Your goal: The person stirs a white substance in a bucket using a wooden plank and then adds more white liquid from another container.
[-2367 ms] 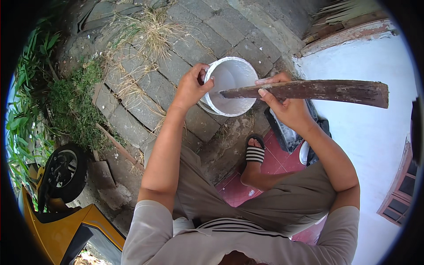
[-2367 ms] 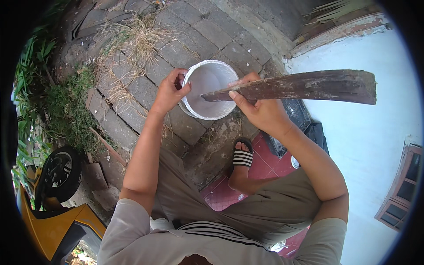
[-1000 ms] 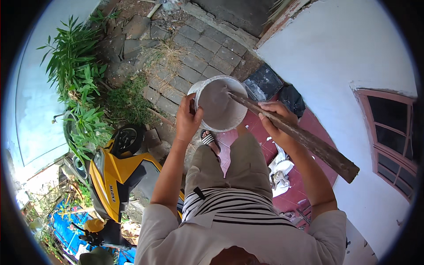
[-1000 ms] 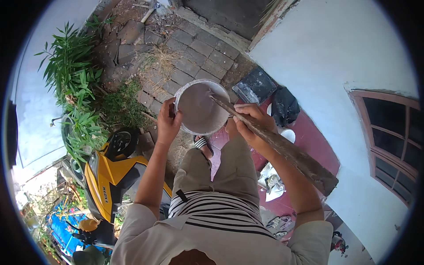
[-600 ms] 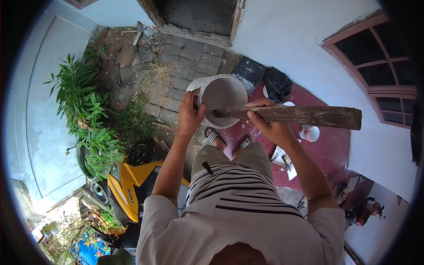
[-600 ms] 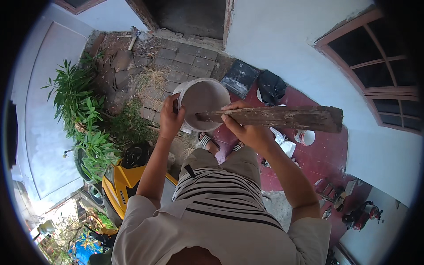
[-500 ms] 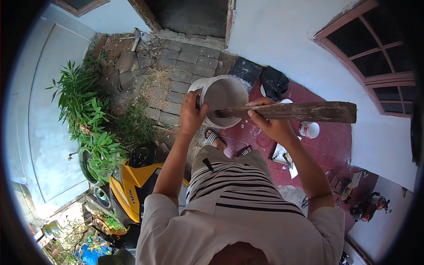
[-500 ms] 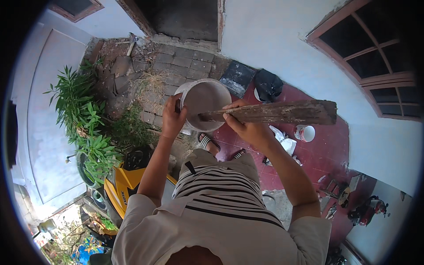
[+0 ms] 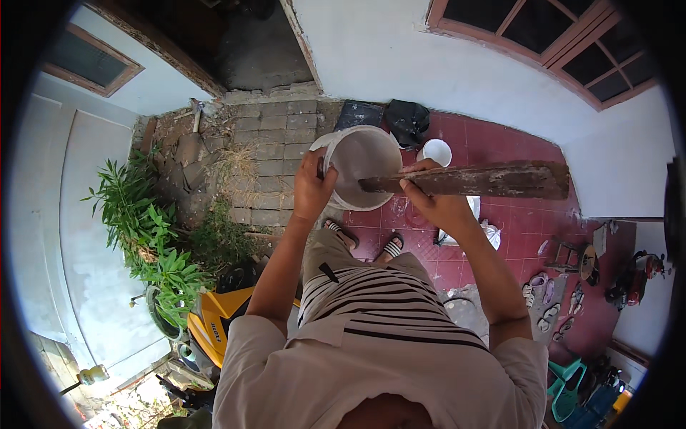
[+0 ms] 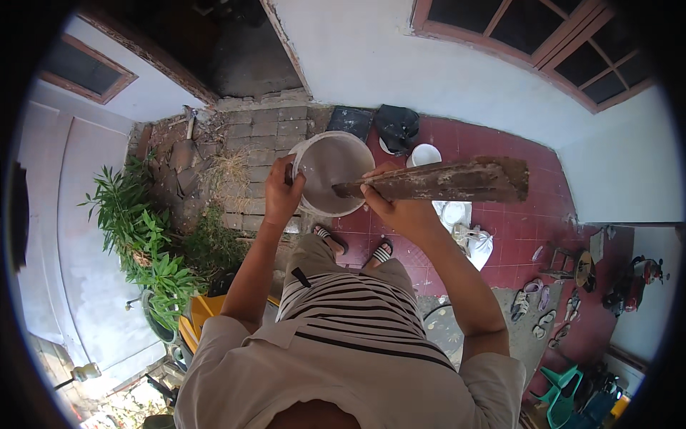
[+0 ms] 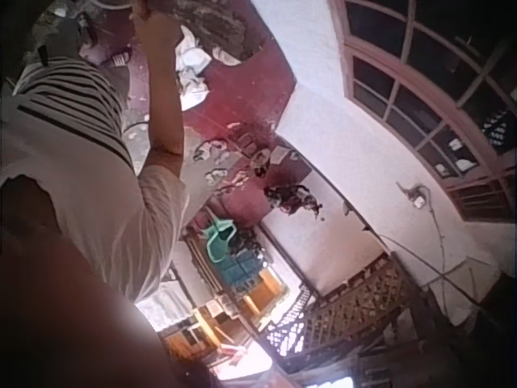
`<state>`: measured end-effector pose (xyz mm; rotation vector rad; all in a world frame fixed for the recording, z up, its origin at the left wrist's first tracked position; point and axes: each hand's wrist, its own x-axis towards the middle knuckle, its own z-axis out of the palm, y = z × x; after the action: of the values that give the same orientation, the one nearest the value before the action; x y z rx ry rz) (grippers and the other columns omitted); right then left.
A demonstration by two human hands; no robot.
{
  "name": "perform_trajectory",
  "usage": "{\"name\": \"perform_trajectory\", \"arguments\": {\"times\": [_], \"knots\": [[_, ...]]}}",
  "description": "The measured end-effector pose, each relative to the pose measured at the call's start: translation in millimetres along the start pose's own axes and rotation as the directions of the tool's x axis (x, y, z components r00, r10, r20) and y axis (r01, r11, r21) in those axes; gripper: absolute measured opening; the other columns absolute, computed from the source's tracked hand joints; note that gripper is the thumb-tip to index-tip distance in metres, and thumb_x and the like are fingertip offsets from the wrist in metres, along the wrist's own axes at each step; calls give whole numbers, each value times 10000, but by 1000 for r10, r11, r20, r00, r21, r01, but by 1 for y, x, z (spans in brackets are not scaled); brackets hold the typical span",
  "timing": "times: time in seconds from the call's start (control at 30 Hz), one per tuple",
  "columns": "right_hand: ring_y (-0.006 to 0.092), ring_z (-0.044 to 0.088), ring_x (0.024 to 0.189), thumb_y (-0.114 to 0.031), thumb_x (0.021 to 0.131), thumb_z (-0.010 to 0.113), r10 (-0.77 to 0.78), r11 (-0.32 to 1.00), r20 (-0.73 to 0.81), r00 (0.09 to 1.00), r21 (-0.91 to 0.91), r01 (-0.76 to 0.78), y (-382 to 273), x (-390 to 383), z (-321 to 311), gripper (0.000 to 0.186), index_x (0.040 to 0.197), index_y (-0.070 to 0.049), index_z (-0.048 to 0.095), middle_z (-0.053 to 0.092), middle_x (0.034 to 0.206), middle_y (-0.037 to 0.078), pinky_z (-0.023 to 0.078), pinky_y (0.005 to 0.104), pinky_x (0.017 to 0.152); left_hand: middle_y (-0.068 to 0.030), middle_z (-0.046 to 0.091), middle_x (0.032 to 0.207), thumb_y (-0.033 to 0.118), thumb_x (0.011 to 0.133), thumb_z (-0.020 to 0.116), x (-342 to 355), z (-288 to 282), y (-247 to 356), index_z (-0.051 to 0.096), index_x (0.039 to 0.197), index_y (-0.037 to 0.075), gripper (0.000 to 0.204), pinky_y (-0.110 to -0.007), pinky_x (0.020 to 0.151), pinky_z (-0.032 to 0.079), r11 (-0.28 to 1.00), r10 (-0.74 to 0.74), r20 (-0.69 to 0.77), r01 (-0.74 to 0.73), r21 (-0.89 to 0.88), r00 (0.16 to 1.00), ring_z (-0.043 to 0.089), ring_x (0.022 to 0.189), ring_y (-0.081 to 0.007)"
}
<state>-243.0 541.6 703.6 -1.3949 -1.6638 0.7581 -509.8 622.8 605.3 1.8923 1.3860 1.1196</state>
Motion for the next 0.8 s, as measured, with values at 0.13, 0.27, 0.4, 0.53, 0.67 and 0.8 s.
{"name": "perform_trajectory", "arguments": {"times": [0.13, 0.27, 0.4, 0.53, 0.67, 0.8], "knots": [[155, 713, 737, -189, 961, 723, -18, 993, -92, 996, -116, 7, 14, -18, -30, 183, 1056, -47, 657, 711, 842, 69, 551, 309, 666, -181, 624, 1002, 73, 854, 691, -3, 24, 10, 603, 1238, 17, 398, -425, 748, 522, 999, 47, 59, -46, -13, 997, 631, 823, -339], [162, 707, 725, -147, 946, 739, 50, 995, -229, 972, -71, -68, 5, -18, -40, 157, 1032, -50, 650, 707, 836, 69, 558, 312, 665, -107, 610, 924, 34, 857, 696, 4, 48, 18, 637, 1218, 16, 366, -341, 659, 485, 983, 155, 96, -144, -116, 983, 562, 742, -205], [200, 721, 744, -132, 925, 753, 15, 991, -304, 953, -125, -55, 4, -26, -40, 168, 1019, -44, 646, 722, 880, 88, 566, 322, 683, -112, 608, 921, 33, 857, 693, 19, 62, 24, 642, 1211, 18, 358, -341, 671, 485, 969, 183, 102, -162, -187, 978, 564, 750, -208], [217, 725, 779, -154, 932, 742, 84, 981, -269, 959, -145, -127, -13, -36, -35, 168, 1029, -43, 662, 720, 890, 103, 566, 341, 706, -93, 593, 908, 46, 857, 697, 34, 69, 24, 649, 1204, 23, 351, -326, 675, 472, 973, 140, 128, -112, -200, 982, 547, 752, -184], [200, 705, 813, -145, 954, 726, 234, 963, -291, 928, -64, -263, -11, -39, -31, 186, 1098, -35, 680, 710, 913, 89, 551, 329, 753, -162, 630, 1011, 92, 863, 678, 45, 74, 19, 620, 1234, 3, 386, -397, 738, 531, 970, 187, 233, -141, -198, 954, 626, 798, -297], [212, 708, 837, -135, 953, 729, 197, 961, -397, 897, -103, -257, -2, -33, -37, 193, 1104, -31, 668, 718, 948, 102, 552, 335, 762, -155, 631, 1011, 94, 865, 679, 52, 77, 19, 622, 1234, 6, 383, -385, 737, 531, 970, 183, 291, -124, -210, 939, 627, 802, -278]]}}
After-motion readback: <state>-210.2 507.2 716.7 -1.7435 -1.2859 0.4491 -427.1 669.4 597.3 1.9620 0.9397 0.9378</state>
